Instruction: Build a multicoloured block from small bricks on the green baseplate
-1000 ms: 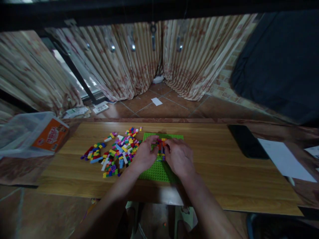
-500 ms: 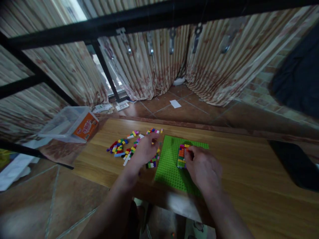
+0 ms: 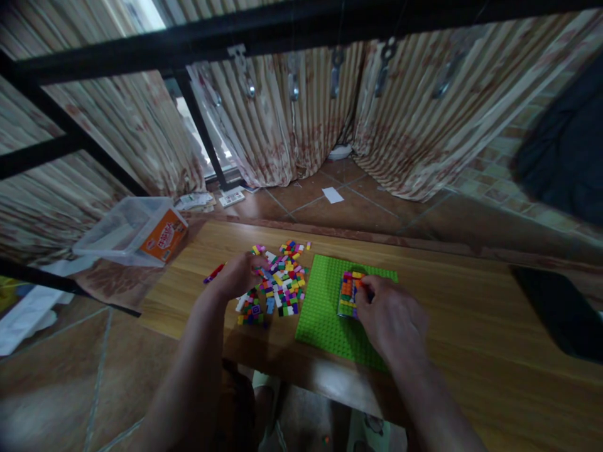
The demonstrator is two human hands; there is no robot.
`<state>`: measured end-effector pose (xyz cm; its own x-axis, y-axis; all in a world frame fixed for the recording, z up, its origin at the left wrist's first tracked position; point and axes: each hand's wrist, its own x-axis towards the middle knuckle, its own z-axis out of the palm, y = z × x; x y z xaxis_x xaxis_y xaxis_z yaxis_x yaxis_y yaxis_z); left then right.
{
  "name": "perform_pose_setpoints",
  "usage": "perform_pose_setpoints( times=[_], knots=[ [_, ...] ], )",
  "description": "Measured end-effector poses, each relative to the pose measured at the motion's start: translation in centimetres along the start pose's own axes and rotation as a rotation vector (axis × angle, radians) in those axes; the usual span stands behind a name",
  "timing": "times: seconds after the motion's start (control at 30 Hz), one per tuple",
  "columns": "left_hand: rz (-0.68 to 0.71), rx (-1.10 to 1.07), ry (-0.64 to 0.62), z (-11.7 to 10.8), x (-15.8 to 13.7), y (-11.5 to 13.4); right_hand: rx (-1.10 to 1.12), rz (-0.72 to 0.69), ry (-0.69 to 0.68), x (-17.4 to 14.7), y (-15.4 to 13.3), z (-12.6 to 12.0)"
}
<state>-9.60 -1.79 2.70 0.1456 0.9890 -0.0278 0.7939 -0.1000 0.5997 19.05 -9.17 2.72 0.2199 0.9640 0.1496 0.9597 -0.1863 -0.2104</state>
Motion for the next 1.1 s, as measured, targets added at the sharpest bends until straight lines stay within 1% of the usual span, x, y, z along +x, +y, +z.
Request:
perform_pose_setpoints(
  times=[0.1, 0.17, 0.27, 0.37, 0.47, 0.57, 0.63, 0.73, 0.8, 0.87, 0.97, 1.1],
  knots=[
    [-0.006, 0.171, -0.101, 0.2, 0.1, 0.5, -0.030, 0.007, -0.021, -0.1, -0.2, -0.4],
    [0.004, 0.211, -0.116, 0.2, 0.2, 0.6, -0.038, 0.005, -0.041, -0.2, -0.3, -0.7],
    [0.039, 0.269, -0.089, -0.1, 0.4, 0.7, -0.021, -0.004, -0.058, -0.2, -0.2, -0.8],
    [0.083, 0.247, -0.054, -0.5, 0.5, 1.4, 0.004, -0.003, -0.048, 0.0, 0.1, -0.9],
    [0.177, 0.122, -0.026, -0.2, 0.6, 2.7, 0.029, 0.017, -0.043, 0.1, 0.4, -0.8],
    [0.250, -0.036, -0.062, 1.6, 0.6, 4.5, 0.066, 0.015, -0.042, 0.1, 0.3, -0.7],
    [0.265, -0.160, -0.122, 3.4, 0.4, 5.9, 0.078, 0.009, -0.042, 0.1, 0.0, -0.6],
    [0.262, -0.304, -0.173, 6.0, 0.0, 7.9, 0.065, 0.019, -0.032, 0.2, -0.2, -0.6],
    [0.227, -0.314, -0.202, 7.2, -0.5, 9.1, 0.052, 0.037, -0.014, 0.2, -0.1, -0.8],
    [0.194, -0.301, -0.208, 7.9, -0.9, 10.2, 0.055, 0.054, 0.002, 0.1, 0.2, -1.0],
    [0.182, -0.277, -0.190, 8.5, -1.5, 11.5, 0.079, 0.064, 0.016, 0.0, 0.7, -1.2],
    [0.155, -0.223, -0.137, 9.2, -1.8, 12.6, 0.157, 0.041, 0.044, 0.0, 1.1, -1.2]
  ],
)
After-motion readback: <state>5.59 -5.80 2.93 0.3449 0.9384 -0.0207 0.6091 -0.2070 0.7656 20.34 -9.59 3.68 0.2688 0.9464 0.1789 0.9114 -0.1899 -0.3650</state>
